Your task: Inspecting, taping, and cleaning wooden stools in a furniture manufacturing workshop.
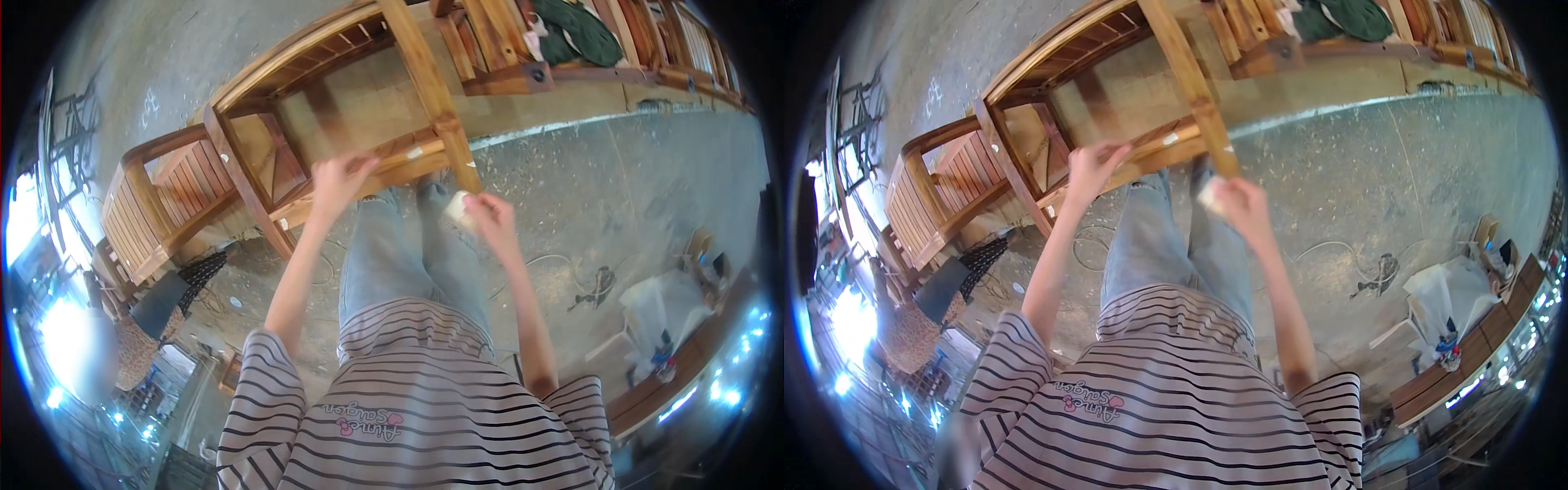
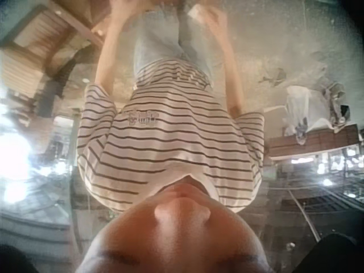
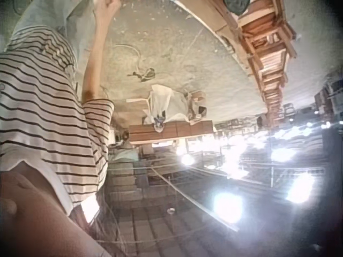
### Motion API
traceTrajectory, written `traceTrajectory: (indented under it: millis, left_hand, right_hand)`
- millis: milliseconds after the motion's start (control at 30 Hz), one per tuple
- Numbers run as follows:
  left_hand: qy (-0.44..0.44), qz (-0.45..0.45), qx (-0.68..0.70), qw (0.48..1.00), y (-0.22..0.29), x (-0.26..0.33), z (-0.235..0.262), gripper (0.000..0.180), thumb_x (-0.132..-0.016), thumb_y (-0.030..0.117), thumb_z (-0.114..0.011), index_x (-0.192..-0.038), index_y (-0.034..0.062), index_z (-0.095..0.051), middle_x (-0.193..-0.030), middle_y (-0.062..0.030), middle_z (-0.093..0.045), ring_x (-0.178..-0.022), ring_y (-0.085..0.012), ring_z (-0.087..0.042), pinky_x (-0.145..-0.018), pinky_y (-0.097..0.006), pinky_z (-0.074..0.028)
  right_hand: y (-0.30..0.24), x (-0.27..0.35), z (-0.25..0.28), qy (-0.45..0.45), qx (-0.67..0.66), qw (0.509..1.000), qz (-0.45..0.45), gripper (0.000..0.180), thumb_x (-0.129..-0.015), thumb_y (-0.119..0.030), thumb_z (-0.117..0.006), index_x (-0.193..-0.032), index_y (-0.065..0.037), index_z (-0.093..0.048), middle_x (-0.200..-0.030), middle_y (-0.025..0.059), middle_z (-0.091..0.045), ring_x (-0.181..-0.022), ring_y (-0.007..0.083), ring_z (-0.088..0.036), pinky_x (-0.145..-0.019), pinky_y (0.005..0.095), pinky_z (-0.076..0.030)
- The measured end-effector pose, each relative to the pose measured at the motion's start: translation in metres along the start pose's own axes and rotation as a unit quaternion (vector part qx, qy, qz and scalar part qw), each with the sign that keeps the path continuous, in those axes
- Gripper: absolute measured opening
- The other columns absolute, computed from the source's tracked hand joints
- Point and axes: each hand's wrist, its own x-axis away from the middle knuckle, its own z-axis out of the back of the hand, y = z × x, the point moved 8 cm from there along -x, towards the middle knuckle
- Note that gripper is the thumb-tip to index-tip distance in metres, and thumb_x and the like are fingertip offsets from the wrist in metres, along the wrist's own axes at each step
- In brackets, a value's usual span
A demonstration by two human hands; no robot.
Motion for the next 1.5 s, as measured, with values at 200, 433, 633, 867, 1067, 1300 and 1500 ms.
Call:
traceTrajectory:
  millis: [200,433,633,867,1067,1300,1500]
  left_hand:
    - [-0.067,-0.051,0.029,0.996,0.011,-0.061,-0.088,0.031,-0.083,0.042,-0.075,-0.090,0.0113,-0.077,-0.082,-0.0048,-0.075,-0.077,-0.0172,-0.070,-0.078,-0.031,-0.047]
    - [-0.108,0.008,0.012,0.994,0.013,-0.067,-0.102,0.035,-0.080,0.045,-0.078,-0.084,0.0102,-0.077,-0.078,-0.0030,-0.074,-0.075,-0.0142,-0.069,-0.078,-0.032,-0.046]
    - [-0.058,-0.018,0.000,0.998,-0.011,-0.055,-0.090,0.040,-0.078,0.045,-0.081,-0.087,0.0061,-0.076,-0.079,-0.0080,-0.074,-0.074,-0.0163,-0.071,-0.072,-0.032,-0.055]
    - [-0.100,0.018,-0.007,0.995,0.007,-0.055,-0.090,0.056,-0.069,0.068,-0.075,-0.084,0.0137,-0.073,-0.086,-0.0056,-0.073,-0.086,-0.0237,-0.069,-0.087,-0.041,-0.047]
    - [-0.045,-0.015,0.037,0.998,-0.016,-0.046,-0.068,0.051,-0.070,0.062,-0.074,-0.094,0.0177,-0.071,-0.100,-0.0041,-0.070,-0.104,-0.0262,-0.062,-0.094,-0.050,-0.035]
    - [0.413,0.127,0.086,0.898,-0.125,0.032,0.141,0.026,-0.083,0.018,-0.072,-0.107,0.0101,-0.066,-0.109,-0.0094,-0.064,-0.110,-0.0290,-0.055,-0.095,-0.044,-0.038]
    - [0.368,0.324,0.294,0.820,-0.277,0.128,0.135,0.052,-0.097,0.037,-0.060,-0.133,0.0009,-0.052,-0.136,-0.0199,-0.051,-0.129,-0.0336,-0.045,-0.109,-0.043,-0.034]
  right_hand:
    - [0.017,-0.036,0.086,0.236,0.114,0.964,0.051,0.043,-0.080,-0.040,-0.080,-0.086,0.000,-0.066,-0.080,0.0130,-0.069,-0.077,0.0201,-0.066,-0.070,0.0328,-0.051]
    - [0.016,-0.099,0.064,0.137,0.220,0.961,0.098,0.067,-0.066,-0.053,-0.086,-0.096,0.002,-0.063,-0.089,0.0200,-0.069,-0.083,0.0325,-0.067,-0.074,0.0377,-0.051]
    - [0.031,-0.115,0.032,0.031,0.131,0.988,0.079,0.063,-0.069,-0.050,-0.086,-0.099,0.000,-0.063,-0.089,0.0151,-0.070,-0.085,0.0225,-0.066,-0.078,0.0352,-0.051]
    - [0.008,-0.111,0.052,0.062,0.256,0.958,0.110,0.056,-0.068,-0.042,-0.089,-0.097,-0.001,-0.064,-0.089,0.0166,-0.070,-0.085,0.0252,-0.067,-0.080,0.0348,-0.051]
    - [-0.127,-0.099,-0.033,0.148,0.304,0.905,0.257,0.026,-0.083,-0.020,-0.079,-0.089,0.000,-0.063,-0.086,0.0125,-0.068,-0.079,0.0230,-0.065,-0.075,0.0341,-0.050]
    - [-0.153,-0.164,-0.253,-0.010,0.260,0.943,0.207,0.033,-0.085,-0.026,-0.078,-0.098,0.001,-0.066,-0.093,0.0143,-0.069,-0.088,0.0216,-0.064,-0.078,0.0331,-0.050]
    - [-0.110,-0.220,-0.454,-0.163,0.251,0.948,0.113,0.058,-0.077,-0.037,-0.084,-0.110,0.005,-0.062,-0.101,0.0174,-0.070,-0.091,0.0226,-0.067,-0.083,0.0320,-0.051]
